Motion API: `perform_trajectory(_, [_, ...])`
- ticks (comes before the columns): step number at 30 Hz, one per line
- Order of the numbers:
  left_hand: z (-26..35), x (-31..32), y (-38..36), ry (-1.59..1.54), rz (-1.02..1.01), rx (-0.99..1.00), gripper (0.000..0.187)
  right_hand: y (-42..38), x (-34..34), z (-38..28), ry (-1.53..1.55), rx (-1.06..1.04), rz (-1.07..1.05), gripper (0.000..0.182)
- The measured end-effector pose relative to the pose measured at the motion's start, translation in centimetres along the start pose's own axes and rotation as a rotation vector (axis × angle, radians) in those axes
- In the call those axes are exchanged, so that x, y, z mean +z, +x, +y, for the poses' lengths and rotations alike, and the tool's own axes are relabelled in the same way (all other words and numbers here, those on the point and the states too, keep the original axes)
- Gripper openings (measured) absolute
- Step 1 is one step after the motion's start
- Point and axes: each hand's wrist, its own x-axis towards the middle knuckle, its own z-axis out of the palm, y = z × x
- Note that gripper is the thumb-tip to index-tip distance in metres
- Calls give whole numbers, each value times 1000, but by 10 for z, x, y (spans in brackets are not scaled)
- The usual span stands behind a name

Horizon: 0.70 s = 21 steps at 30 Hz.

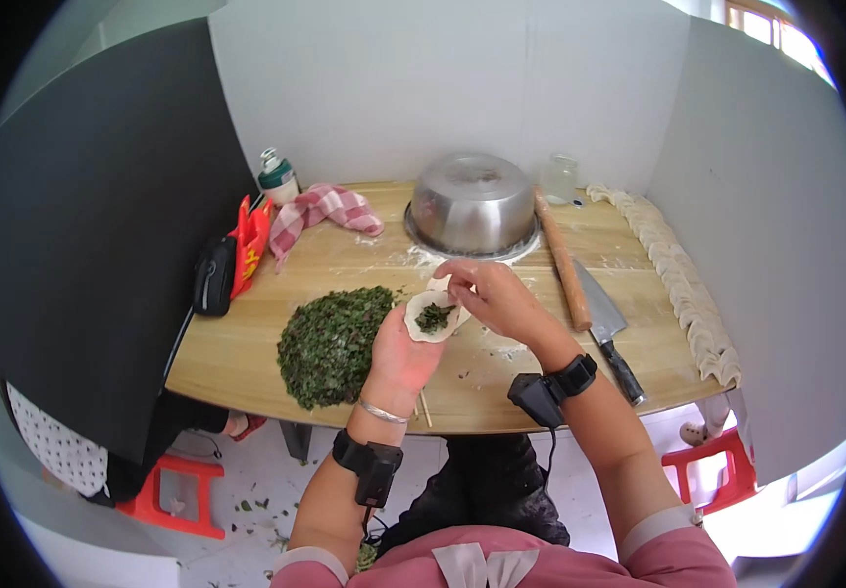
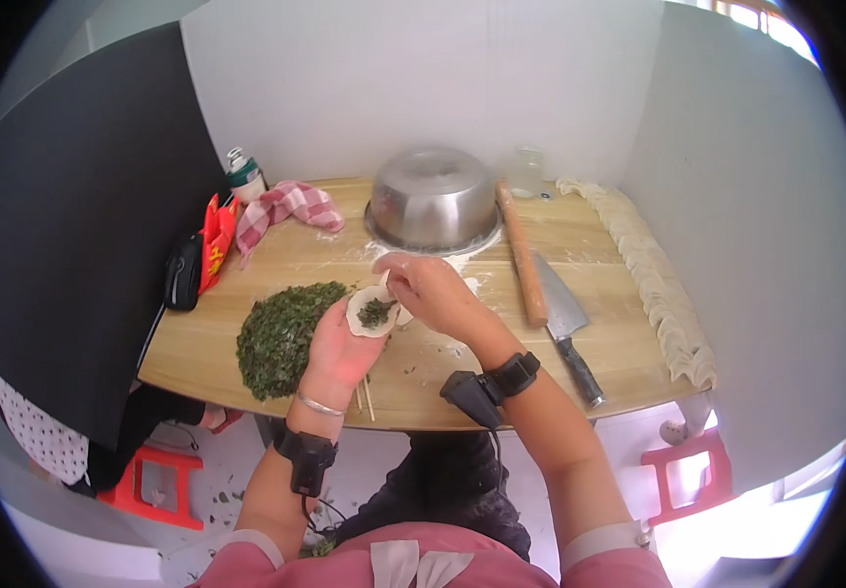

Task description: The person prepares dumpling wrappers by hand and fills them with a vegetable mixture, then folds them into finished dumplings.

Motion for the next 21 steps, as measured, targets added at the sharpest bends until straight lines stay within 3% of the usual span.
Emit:
perform_trajectory(2, [-2,7,14,34,-4,-26,36,-4,-11,6,6,52,26,6])
perform_trajectory(4, [-7,12,32,57,20,-70,34,-9,-22,15,-213,-215,58,11])
perform_trajectory(5, [-10,17,38,73,11,-94,34,-12,-24,20,-198,-243,87,19])
perform_trajectory(8, [-19,25,54,148,-1,-192,34,-22,-31,32,-195,-186,166,25])
perform_trajectory(13, [-20,14,75,113,-221,-186,45,-33,-30,45,-72,-89,261,26])
perform_trajectory(15, [-21,14,73,87,-184,-196,48,-31,-29,46,-208,-213,303,25])
perform_trajectory(21, [-19,19,63,60,-128,-120,55,-35,-21,36,-364,-273,262,19])
